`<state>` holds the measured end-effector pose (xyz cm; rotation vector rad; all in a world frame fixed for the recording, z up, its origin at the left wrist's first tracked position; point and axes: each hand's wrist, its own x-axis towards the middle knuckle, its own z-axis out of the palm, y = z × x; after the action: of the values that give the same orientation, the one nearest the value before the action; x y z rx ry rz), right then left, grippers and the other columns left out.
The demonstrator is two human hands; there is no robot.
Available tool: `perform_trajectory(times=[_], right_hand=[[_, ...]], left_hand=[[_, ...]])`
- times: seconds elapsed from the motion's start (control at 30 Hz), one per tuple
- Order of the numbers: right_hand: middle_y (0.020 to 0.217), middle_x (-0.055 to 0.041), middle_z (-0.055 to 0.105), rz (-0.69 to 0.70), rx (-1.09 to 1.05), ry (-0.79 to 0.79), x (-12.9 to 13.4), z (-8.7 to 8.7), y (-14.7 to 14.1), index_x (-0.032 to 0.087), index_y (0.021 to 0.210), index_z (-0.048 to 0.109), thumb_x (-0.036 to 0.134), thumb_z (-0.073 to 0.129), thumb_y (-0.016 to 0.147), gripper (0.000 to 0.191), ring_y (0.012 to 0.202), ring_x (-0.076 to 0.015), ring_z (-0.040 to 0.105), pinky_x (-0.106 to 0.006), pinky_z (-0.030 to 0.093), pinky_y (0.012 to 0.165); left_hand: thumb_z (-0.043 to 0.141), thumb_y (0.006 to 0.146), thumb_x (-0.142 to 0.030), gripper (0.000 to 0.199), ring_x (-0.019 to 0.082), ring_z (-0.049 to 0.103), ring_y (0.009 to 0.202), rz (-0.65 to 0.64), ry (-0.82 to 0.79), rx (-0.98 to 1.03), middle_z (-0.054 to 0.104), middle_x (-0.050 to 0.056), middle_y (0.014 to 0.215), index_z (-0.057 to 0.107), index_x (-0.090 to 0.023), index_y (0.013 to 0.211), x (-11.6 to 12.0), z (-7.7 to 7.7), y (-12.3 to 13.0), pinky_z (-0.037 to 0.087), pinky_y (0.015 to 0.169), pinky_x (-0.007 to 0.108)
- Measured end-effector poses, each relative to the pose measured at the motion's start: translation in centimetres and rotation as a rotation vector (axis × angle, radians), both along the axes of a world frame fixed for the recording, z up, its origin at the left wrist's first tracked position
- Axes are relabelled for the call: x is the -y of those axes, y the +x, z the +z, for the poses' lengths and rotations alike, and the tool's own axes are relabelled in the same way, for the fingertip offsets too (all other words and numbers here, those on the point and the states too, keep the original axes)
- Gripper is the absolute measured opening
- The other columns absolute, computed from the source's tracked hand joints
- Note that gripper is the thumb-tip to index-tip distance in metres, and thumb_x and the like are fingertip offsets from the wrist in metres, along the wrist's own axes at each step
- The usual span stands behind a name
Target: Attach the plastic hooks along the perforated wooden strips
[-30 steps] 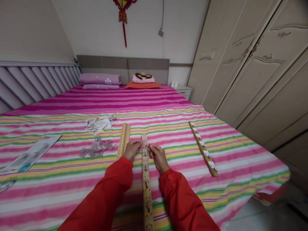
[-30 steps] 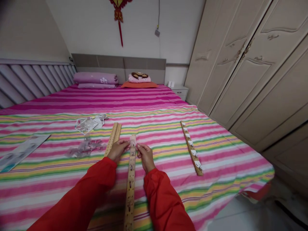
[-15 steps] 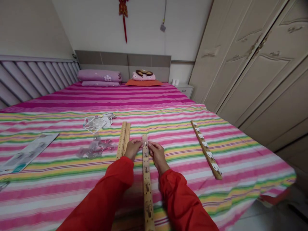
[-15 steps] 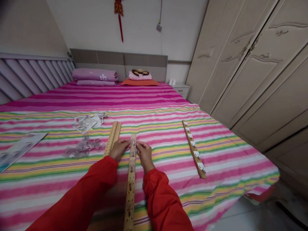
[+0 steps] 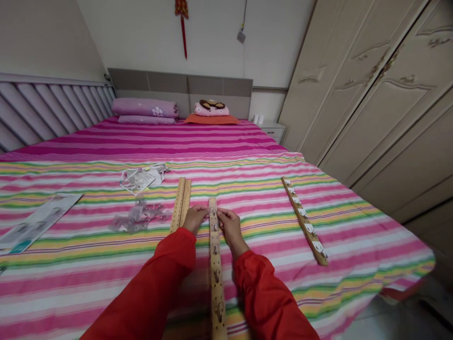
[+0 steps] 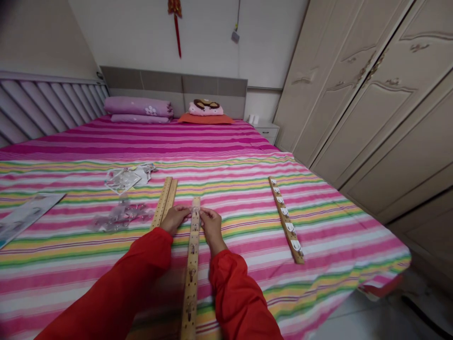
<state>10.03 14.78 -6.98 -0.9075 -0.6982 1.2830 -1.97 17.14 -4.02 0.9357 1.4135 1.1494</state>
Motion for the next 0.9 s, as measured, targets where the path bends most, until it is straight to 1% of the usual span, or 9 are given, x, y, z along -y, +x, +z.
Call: perform_trajectory(times=[0.23, 0.4, 0.6, 0.77, 0.9], right_hand=[[0.042, 0.0079, 0.048, -0.011, 0.007, 0.0, 0.0, -0.1, -0.1, 0.014, 0.072, 0.069, 0.029, 0.072, 0.057, 0.022, 0.038, -0.0063, 0.035, -0.022, 0.026, 0.039], [0.043, 0.008, 0.05, -0.016, 0.027, -0.015, 0.0, 0.1, -0.1, 0.014, 0.073, 0.067, 0.025, 0.07, 0.058, 0.019, 0.038, -0.0061, 0.036, -0.021, 0.027, 0.038], [0.046, 0.0074, 0.053, -0.036, 0.04, -0.014, -0.3, -0.2, -0.2, 0.014, 0.074, 0.066, 0.024, 0.07, 0.058, 0.019, 0.037, -0.0057, 0.038, -0.02, 0.028, 0.038], [0.049, 0.0065, 0.055, -0.041, 0.045, -0.013, -0.2, -0.2, -0.3, 0.015, 0.074, 0.068, 0.024, 0.069, 0.058, 0.019, 0.037, -0.0058, 0.038, -0.02, 0.029, 0.037], [0.05, 0.0058, 0.057, -0.037, 0.055, -0.008, -0.2, -0.1, -0.3, 0.015, 0.078, 0.07, 0.025, 0.069, 0.059, 0.022, 0.037, -0.006, 0.038, -0.021, 0.031, 0.038]], left_hand=[[0.076, 0.05, -0.026, 0.022, 0.011, 0.057, 0.053, 0.011, -0.004, 0.006, 0.06, -0.001, 0.051, 0.064, -0.014, 0.063, -0.1, -0.2, 0.1, 0.042, 0.051, 0.021], [0.073, 0.05, -0.024, 0.018, 0.009, 0.055, 0.051, 0.017, -0.012, 0.015, 0.058, -0.003, 0.05, 0.063, -0.014, 0.061, 0.0, -0.2, 0.4, 0.04, 0.049, 0.02], [0.07, 0.052, -0.023, 0.014, 0.009, 0.052, 0.048, 0.042, 0.002, 0.001, 0.057, -0.003, 0.049, 0.062, -0.014, 0.059, -0.1, -0.6, 0.6, 0.038, 0.048, 0.021], [0.069, 0.052, -0.021, 0.013, 0.01, 0.054, 0.051, 0.062, 0.054, -0.023, 0.06, -0.002, 0.052, 0.062, -0.014, 0.061, -0.1, -1.1, 0.6, 0.042, 0.053, 0.023], [0.068, 0.055, -0.022, 0.014, 0.011, 0.056, 0.055, 0.071, 0.084, -0.047, 0.062, -0.001, 0.056, 0.062, -0.014, 0.063, -0.1, -1.5, 0.7, 0.045, 0.057, 0.023]])
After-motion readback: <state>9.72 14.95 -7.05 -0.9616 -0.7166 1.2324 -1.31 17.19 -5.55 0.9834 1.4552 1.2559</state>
